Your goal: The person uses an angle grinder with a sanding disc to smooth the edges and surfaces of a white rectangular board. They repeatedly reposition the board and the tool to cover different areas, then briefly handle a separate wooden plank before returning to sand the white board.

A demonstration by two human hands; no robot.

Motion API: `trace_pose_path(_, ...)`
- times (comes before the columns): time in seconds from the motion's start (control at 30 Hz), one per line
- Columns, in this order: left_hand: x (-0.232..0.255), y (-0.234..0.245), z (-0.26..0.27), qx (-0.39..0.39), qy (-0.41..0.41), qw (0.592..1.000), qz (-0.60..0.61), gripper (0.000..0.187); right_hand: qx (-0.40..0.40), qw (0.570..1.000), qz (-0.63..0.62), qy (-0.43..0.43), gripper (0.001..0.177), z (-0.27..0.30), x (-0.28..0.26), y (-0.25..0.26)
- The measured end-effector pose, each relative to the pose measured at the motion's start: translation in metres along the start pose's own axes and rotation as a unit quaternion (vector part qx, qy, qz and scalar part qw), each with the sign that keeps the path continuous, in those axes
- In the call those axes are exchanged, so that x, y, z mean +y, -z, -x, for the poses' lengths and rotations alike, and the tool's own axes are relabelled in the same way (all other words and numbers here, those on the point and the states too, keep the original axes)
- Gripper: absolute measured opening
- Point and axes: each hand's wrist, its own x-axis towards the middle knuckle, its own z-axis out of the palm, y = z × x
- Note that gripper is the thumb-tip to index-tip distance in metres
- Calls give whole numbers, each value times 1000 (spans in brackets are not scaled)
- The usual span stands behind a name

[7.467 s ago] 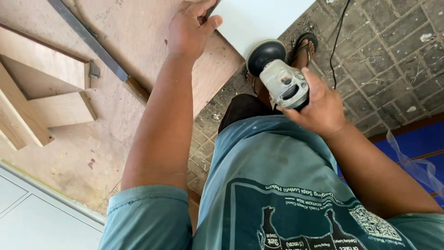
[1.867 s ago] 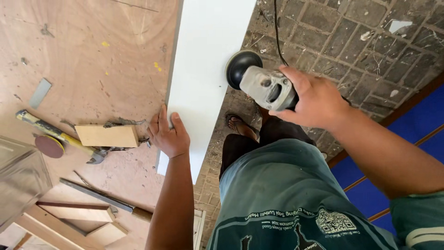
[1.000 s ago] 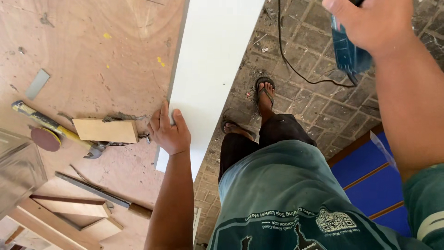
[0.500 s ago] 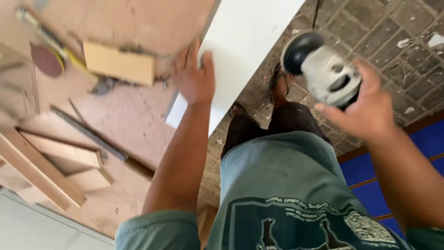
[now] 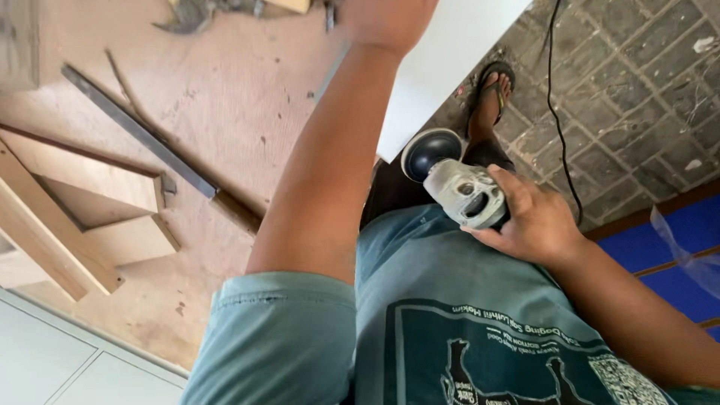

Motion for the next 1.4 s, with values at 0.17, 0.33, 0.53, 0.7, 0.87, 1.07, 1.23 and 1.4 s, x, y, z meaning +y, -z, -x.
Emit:
trace_pose_path(0.17,-14,6,10,31,-23,999,-23,63,47,997,36,44,103,10,-12,-40)
trace_pose_path(0.33,-3,-5,5,56,-57,996,-31,61,82,995,17,54,101,19,-14,-56)
trace_pose_path(0.53,9,-7,-3,81,-81,992,-53,58,71,995,-65,3,102,-2,-8,-21)
trace_pose_path(0.7,29,-1,-33,112,-97,986,-71,57,67,994,7,-86,110,-10,41,-1)
trace_pose_path(0.87,38,6,-36,128,-113,985,-27,51,107,991,74,-41,102,-41,102,39)
trace_pose_path(1.07,56,26,-36,120,-120,984,-46,52,6,967,-13,-254,115,-102,149,123)
trace_pose_path(1.23,64,34,-42,148,-165,974,-46,51,66,961,-52,-265,106,-143,198,182)
trace_pose_path(1.4,62,33,-43,132,-168,976,-53,51,120,965,-47,-227,93,-181,239,231)
